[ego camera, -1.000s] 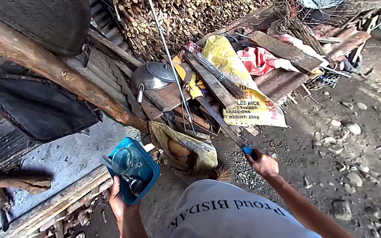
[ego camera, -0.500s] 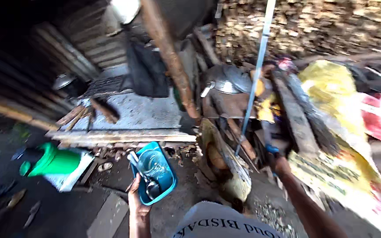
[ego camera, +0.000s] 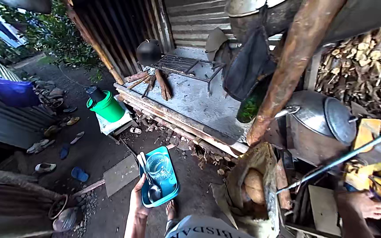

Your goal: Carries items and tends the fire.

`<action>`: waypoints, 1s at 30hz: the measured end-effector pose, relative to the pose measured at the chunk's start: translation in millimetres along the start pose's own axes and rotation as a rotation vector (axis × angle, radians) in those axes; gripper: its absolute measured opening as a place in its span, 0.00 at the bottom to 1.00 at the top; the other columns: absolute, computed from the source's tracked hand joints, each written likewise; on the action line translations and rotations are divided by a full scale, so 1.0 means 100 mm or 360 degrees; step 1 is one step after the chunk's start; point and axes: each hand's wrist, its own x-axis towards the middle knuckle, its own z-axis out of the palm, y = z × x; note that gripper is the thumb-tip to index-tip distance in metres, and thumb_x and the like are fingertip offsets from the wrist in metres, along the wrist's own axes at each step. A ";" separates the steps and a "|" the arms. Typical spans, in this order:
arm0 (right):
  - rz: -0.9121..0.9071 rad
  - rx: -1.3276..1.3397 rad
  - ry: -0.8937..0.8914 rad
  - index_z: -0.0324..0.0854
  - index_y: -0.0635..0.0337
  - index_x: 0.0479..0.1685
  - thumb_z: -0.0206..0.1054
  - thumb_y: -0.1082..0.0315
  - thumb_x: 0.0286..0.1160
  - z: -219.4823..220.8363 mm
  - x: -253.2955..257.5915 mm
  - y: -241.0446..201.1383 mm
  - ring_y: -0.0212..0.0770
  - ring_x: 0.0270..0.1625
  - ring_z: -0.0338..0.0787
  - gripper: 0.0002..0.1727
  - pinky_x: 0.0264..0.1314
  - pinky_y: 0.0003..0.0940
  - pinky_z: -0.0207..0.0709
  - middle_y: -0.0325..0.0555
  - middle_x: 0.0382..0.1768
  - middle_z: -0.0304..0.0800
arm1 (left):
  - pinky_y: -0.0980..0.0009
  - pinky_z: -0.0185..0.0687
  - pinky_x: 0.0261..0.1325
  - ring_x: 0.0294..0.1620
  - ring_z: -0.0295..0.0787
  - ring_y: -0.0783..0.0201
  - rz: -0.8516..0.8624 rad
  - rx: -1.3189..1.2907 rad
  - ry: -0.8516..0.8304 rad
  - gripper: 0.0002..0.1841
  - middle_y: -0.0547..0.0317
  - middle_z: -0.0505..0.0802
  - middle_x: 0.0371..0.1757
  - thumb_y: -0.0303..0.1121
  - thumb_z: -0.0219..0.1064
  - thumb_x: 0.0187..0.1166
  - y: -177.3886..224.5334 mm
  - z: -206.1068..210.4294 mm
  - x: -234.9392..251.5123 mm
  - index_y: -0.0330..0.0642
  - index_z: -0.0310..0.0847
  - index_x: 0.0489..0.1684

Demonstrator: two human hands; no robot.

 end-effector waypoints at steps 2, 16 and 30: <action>-0.0431 0.0237 0.0134 0.68 0.72 0.83 0.62 0.61 0.83 -0.03 -0.63 -0.36 0.77 0.85 0.64 0.33 0.87 0.66 0.59 0.83 0.81 0.63 | 0.62 0.95 0.43 0.41 0.97 0.60 0.0020 -0.0007 0.0036 0.25 0.51 0.97 0.40 0.44 0.35 0.93 0.11 -0.14 0.13 0.44 0.82 0.53; -0.0771 0.0743 -0.2169 0.72 0.68 0.76 0.56 0.62 0.91 1.51 -4.63 -2.87 0.31 0.32 0.84 0.23 0.38 0.29 0.82 0.48 0.48 0.87 | 0.62 0.91 0.48 0.44 0.92 0.61 -0.0403 0.0693 -0.0362 0.20 0.50 0.91 0.47 0.30 0.53 0.90 1.13 -0.55 2.20 0.39 0.62 0.79; -0.0320 0.1292 -0.1148 0.80 0.70 0.53 0.58 0.78 0.81 2.20 -3.67 -3.91 0.26 0.23 0.82 0.09 0.27 0.22 0.80 0.37 0.27 0.86 | 0.60 0.80 0.62 0.57 0.84 0.59 -0.0865 0.1147 -0.1072 0.25 0.46 0.84 0.65 0.43 0.55 0.92 1.02 0.73 4.12 0.42 0.62 0.84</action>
